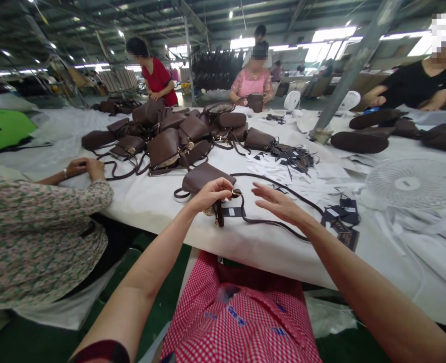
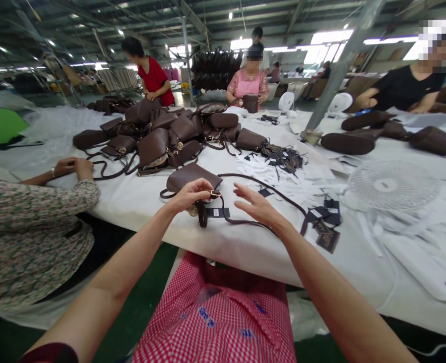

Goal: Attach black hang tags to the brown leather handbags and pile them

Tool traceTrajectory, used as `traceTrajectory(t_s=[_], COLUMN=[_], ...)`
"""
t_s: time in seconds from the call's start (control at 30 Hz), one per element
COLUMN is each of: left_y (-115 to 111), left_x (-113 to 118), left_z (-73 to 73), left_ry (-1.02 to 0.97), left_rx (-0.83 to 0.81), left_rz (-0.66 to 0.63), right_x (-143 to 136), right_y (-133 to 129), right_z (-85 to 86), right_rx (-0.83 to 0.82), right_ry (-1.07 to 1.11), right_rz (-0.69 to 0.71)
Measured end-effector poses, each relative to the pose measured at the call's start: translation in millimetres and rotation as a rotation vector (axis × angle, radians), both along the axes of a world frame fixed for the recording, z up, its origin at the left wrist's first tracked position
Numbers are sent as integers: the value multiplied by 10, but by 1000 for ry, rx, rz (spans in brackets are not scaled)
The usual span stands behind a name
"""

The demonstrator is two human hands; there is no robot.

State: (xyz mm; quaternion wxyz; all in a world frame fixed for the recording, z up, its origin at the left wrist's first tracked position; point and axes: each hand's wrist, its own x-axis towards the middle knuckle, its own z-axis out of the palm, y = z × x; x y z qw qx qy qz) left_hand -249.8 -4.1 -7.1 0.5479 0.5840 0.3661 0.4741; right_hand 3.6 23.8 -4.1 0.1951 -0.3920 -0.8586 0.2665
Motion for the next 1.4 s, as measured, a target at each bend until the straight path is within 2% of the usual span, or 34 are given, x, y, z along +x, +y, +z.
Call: traceTrajectory(t_s=[0.03,0.1,0.17,0.23,0.33,0.43,0.53,0.67,0.77,0.87,1.03,1.13,1.23,1.4], left_y=[3,13,27,39,47,52,86,188,255,286,290,250,158,11], left_x=[55,114,89,2,-136,-190,-192,-221,-260,-307,-445,-539,-628,-767], left_z=[-5,-45,-123,-229,-408,-577,-710,-802,-819,-822,-761,-659,-553,-427], left_ry=[25,62,139,313,661,921,1047,1068,1047,1019,1001,992,965,985], left_rx=[7,34,78,170,386,585,680,687,710,678,562,471,419,370], left_rz=[-36,-66,-46,8,30,-12,67,197,212,220,71,26,-32,-66], right_x=[-156,-431,-600,-644,-580,-500,-383,-43,214,339,448,536,571,450], right_y=[-12,-29,-25,3,55,29,-111,-347,-446,-457,-370,-306,-267,-252], right_z=[77,189,242,247,210,171,194,330,352,249,49,-37,-95,-104], right_rx=[-84,-234,-315,-310,-263,-220,-176,-162,-160,-223,-411,-345,-233,-160], right_ry=[102,125,60,53,55,-75,-90,99,152,115,62,0,-64,-79], right_rz=[64,149,142,119,125,52,-76,-236,-291,-279,-200,-119,-100,-77])
